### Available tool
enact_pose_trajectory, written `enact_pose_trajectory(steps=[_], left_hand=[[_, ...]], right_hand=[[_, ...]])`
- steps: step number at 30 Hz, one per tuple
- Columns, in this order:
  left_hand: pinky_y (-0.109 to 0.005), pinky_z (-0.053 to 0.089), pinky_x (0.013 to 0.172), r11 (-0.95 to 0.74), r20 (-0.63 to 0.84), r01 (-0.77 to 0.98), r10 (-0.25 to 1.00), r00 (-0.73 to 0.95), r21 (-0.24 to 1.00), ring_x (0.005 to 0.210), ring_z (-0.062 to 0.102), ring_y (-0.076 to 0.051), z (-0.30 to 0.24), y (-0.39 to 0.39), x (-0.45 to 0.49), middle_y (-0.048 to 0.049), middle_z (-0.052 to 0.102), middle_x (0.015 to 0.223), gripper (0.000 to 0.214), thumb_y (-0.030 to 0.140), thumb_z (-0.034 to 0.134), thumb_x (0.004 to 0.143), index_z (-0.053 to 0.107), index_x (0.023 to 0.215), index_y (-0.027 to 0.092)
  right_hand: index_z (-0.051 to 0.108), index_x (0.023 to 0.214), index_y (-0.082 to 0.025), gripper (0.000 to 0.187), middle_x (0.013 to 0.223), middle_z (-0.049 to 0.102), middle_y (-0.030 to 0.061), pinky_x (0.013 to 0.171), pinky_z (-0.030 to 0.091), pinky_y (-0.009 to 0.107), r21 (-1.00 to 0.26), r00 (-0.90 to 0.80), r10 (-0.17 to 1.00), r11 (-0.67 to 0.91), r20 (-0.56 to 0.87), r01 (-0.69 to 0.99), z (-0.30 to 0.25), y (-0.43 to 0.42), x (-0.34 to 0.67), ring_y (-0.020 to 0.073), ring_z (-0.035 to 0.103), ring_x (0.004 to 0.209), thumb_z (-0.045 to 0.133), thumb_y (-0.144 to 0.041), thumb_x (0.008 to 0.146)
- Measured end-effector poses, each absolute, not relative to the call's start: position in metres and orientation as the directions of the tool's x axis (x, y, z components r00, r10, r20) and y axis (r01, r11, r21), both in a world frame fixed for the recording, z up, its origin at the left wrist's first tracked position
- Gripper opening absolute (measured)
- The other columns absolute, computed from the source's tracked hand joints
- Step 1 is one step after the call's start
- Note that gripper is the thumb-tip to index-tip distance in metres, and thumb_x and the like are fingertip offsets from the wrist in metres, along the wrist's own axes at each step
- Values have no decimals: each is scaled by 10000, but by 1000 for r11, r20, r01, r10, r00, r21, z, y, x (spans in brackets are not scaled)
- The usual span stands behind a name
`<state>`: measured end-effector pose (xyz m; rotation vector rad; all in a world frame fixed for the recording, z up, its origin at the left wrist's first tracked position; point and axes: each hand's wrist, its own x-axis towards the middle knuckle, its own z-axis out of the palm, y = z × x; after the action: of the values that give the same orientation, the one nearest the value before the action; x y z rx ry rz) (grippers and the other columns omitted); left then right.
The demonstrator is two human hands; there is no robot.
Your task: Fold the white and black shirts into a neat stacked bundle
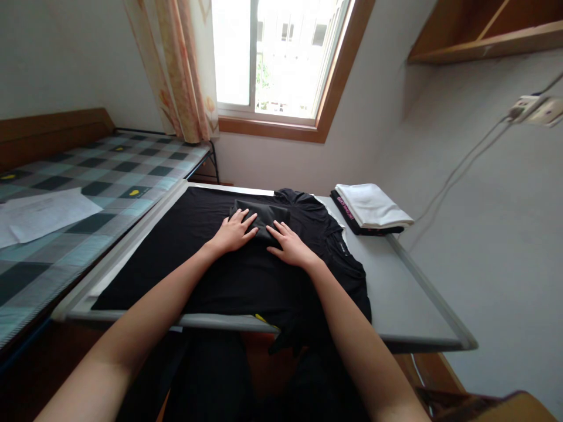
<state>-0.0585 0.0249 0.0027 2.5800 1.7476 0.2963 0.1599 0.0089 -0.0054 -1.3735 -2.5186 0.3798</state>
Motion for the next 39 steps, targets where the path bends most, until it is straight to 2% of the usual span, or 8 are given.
enact_pose_trajectory(steps=[4,8,14,20,31,36,39], left_hand=[[-519,304,1084,-376,148,919,922,358,119,1433,226,-305,2,25,-59,-115,289,1554,591,526,302,964,332,1485,247],[-511,299,1090,-373,146,920,923,356,118,1435,224,-303,2,26,-59,-109,292,1554,594,531,304,962,330,1485,251],[-516,302,1086,-370,146,921,925,352,124,1436,219,-305,2,26,-59,-102,288,1556,591,532,308,959,326,1486,266],[-511,302,1087,-378,157,917,920,358,124,1433,228,-303,0,27,-60,-112,294,1552,596,531,304,960,328,1487,253],[-513,303,1086,-370,149,922,924,352,117,1434,227,-301,2,26,-59,-108,292,1554,593,534,302,961,331,1484,257],[-518,306,1083,-379,157,917,920,359,121,1434,225,-306,0,27,-59,-111,293,1553,596,537,298,961,331,1485,257],[-522,303,1084,-379,152,917,921,360,124,1434,222,-308,1,26,-59,-114,287,1555,600,536,295,961,324,1488,250]], right_hand=[[358,1478,-230,694,1567,238,140,1113,266,571,-372,-529,842,527,106,764,-7,10,161,342,178,1442,610,-394,852],[360,1478,-209,694,1565,238,152,1116,269,557,-361,-528,844,525,99,771,-7,9,161,342,180,1441,607,-390,855],[352,1481,-236,698,1569,235,138,1116,262,568,-377,-532,840,530,108,759,-8,10,161,340,177,1443,608,-401,853],[365,1476,-205,695,1562,247,152,1120,272,540,-355,-525,845,524,101,774,-7,9,160,338,188,1440,616,-387,853],[364,1476,-238,694,1564,254,129,1118,272,554,-362,-531,839,534,117,764,-8,9,162,334,188,1441,612,-399,848],[360,1478,-196,701,1562,248,152,1115,279,544,-346,-529,843,528,101,775,-7,8,161,342,188,1439,606,-399,854],[362,1477,-212,697,1564,245,147,1113,277,554,-360,-528,843,527,106,770,-7,8,161,341,185,1440,610,-395,851]])
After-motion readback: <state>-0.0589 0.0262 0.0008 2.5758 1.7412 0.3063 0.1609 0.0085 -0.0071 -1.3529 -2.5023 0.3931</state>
